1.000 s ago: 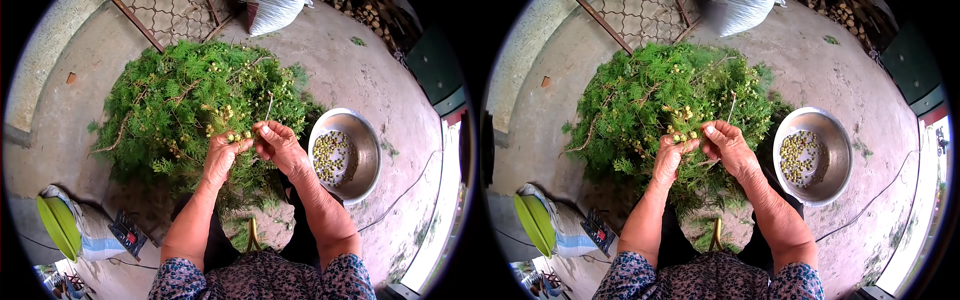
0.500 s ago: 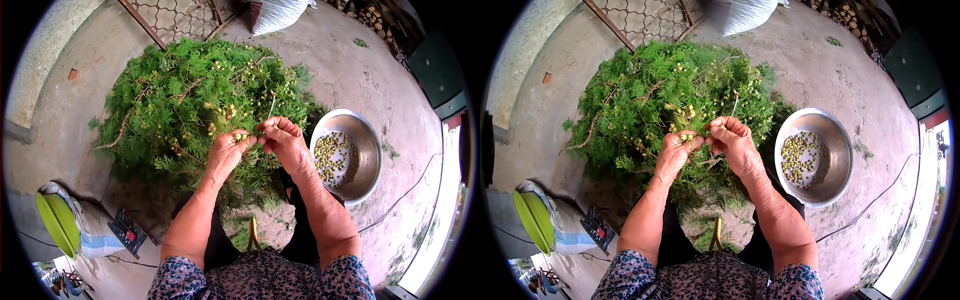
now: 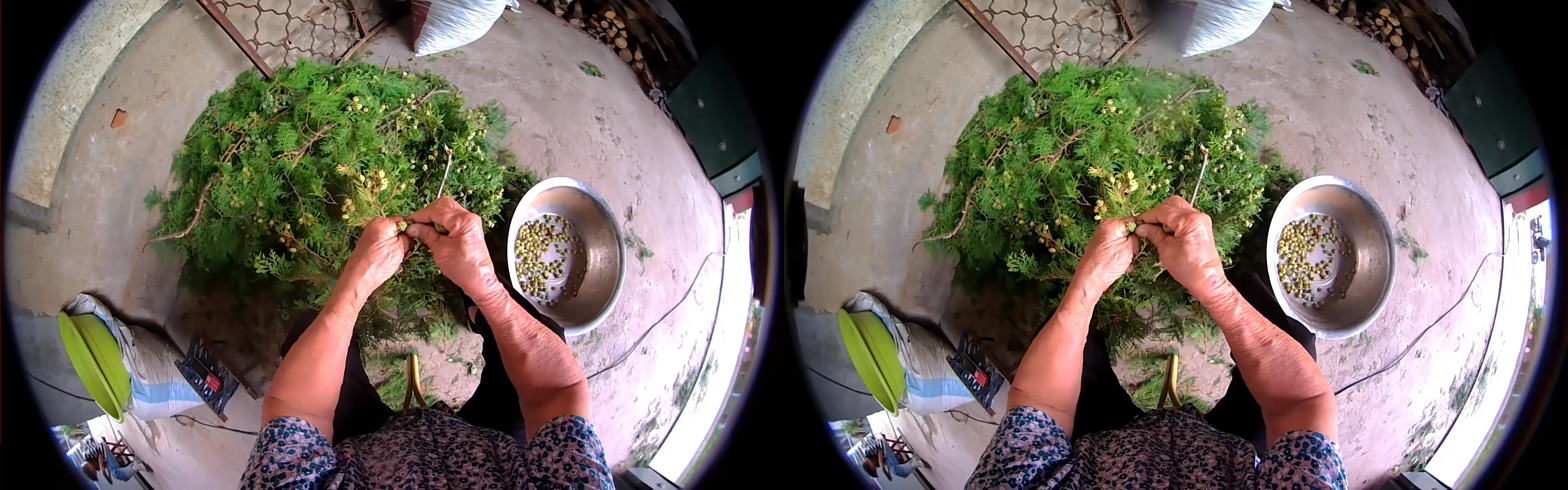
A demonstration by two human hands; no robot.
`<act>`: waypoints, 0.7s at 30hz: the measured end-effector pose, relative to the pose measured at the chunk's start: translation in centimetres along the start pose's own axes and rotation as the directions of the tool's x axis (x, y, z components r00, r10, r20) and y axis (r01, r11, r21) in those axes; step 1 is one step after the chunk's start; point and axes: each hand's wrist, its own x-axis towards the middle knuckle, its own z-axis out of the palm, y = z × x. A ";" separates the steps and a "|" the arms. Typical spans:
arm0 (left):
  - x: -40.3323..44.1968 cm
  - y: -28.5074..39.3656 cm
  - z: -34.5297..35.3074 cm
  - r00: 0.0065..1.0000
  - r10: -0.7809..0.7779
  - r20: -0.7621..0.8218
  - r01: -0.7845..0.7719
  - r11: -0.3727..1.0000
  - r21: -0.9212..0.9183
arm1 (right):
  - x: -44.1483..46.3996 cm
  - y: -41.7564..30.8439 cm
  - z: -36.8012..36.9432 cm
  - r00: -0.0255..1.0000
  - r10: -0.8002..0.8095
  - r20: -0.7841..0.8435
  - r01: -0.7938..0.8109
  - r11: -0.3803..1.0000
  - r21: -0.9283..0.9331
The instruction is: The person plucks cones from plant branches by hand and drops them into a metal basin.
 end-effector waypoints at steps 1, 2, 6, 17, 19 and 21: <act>0.1 -0.5 -0.1 0.997 0.062 0.036 -0.062 0.998 -0.004 | -0.1 0.2 0.1 0.989 0.146 0.006 -0.146 0.979 0.143; 0.1 -0.4 -0.2 0.997 0.062 0.035 -0.062 0.998 -0.004 | -0.1 0.1 0.1 0.957 0.287 0.033 -0.285 0.917 0.281; -0.1 0.1 -0.6 0.997 -0.015 0.075 0.017 0.999 -0.029 | -0.1 -0.6 -0.7 0.786 0.568 0.243 -0.572 0.520 0.634; 0.8 -1.9 0.9 0.960 0.256 -0.118 -0.207 0.924 0.321 | 0.0 -0.5 -0.4 0.970 0.202 0.138 -0.230 0.945 0.234; 0.6 -2.0 0.7 0.967 0.239 -0.093 -0.207 0.941 0.267 | 0.0 -0.8 -0.1 0.969 0.184 0.162 -0.214 0.958 0.191; 0.5 -1.6 0.7 0.969 0.229 -0.088 -0.177 0.901 0.396 | -0.4 -0.8 0.5 0.982 0.177 0.069 -0.183 0.977 0.105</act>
